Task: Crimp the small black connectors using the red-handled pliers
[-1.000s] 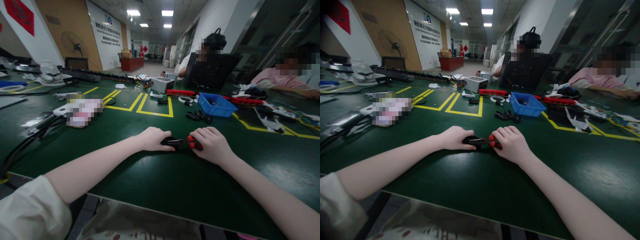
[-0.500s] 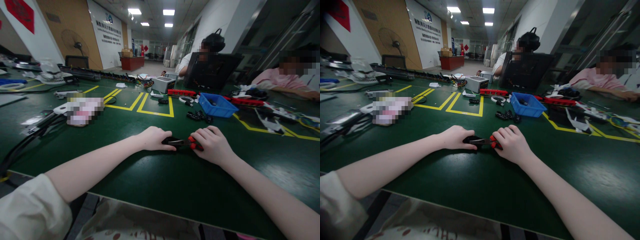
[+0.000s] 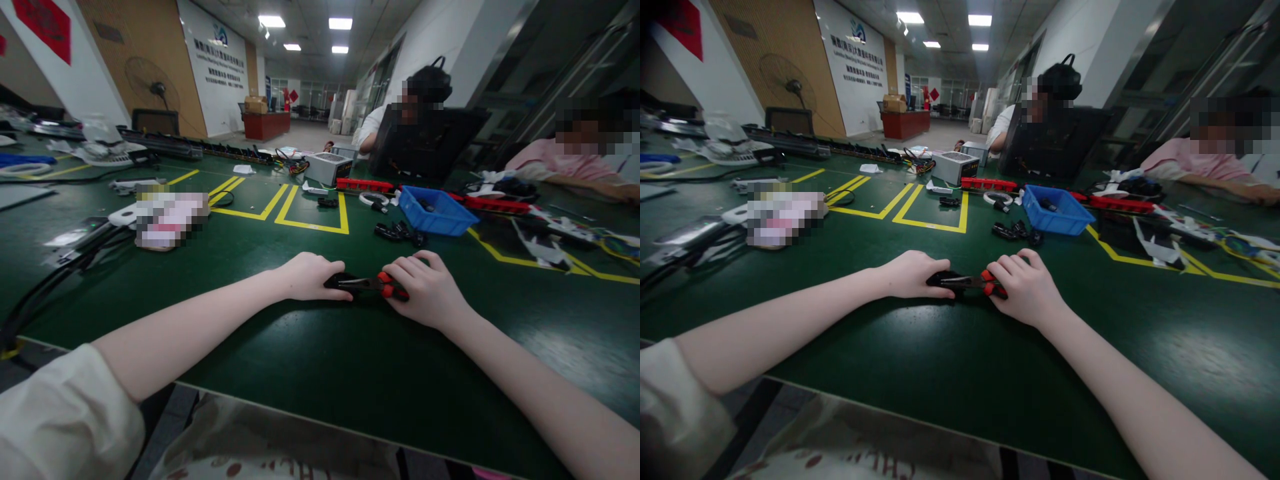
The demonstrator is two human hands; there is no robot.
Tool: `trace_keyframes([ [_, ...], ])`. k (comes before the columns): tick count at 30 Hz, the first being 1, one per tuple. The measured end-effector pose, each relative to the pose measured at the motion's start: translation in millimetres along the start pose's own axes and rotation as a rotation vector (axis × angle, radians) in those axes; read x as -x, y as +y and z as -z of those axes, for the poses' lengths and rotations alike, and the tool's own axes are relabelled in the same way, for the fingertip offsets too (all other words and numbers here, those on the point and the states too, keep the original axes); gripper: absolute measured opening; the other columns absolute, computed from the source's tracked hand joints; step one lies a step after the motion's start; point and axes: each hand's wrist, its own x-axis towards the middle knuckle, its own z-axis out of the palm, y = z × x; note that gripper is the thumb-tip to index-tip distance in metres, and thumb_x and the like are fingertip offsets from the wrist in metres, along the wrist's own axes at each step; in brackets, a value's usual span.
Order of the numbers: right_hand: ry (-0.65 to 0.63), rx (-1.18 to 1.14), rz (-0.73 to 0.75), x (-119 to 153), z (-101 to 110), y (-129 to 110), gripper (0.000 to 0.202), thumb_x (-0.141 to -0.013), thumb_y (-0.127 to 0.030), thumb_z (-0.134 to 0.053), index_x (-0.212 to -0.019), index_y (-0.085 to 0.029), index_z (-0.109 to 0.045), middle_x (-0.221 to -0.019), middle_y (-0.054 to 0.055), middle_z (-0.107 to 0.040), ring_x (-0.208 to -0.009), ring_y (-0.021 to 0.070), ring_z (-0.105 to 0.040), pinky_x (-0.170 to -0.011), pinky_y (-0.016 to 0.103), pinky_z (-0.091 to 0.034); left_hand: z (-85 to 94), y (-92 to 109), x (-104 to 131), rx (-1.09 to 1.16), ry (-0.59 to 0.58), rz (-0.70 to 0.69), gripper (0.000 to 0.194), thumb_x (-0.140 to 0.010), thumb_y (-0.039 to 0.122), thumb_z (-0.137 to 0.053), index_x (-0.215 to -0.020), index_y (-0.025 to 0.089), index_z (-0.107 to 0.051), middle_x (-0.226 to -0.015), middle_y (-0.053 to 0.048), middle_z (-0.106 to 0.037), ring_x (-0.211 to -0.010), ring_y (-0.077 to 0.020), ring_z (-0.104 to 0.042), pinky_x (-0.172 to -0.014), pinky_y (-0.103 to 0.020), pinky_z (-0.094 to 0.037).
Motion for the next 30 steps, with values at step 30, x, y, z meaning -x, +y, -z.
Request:
trace_keyframes([
  [30,-0.026,0.032,0.029,-3.7,1.1,-0.5,0.02,-0.079,-0.025,-0.06,-0.096,-0.014,-0.063,-0.091,0.009,-0.07,-0.083,0.0237,-0.063,-0.086,0.04,-0.042,-1.5,-1.1,0.3,0.011,0.018,0.003,0.046,-0.09,0.064,-0.053,-0.1,0.02,-0.058,-0.078,-0.003,-0.07,-0.066,-0.0202,-0.066,-0.051,-0.024,-0.03],
])
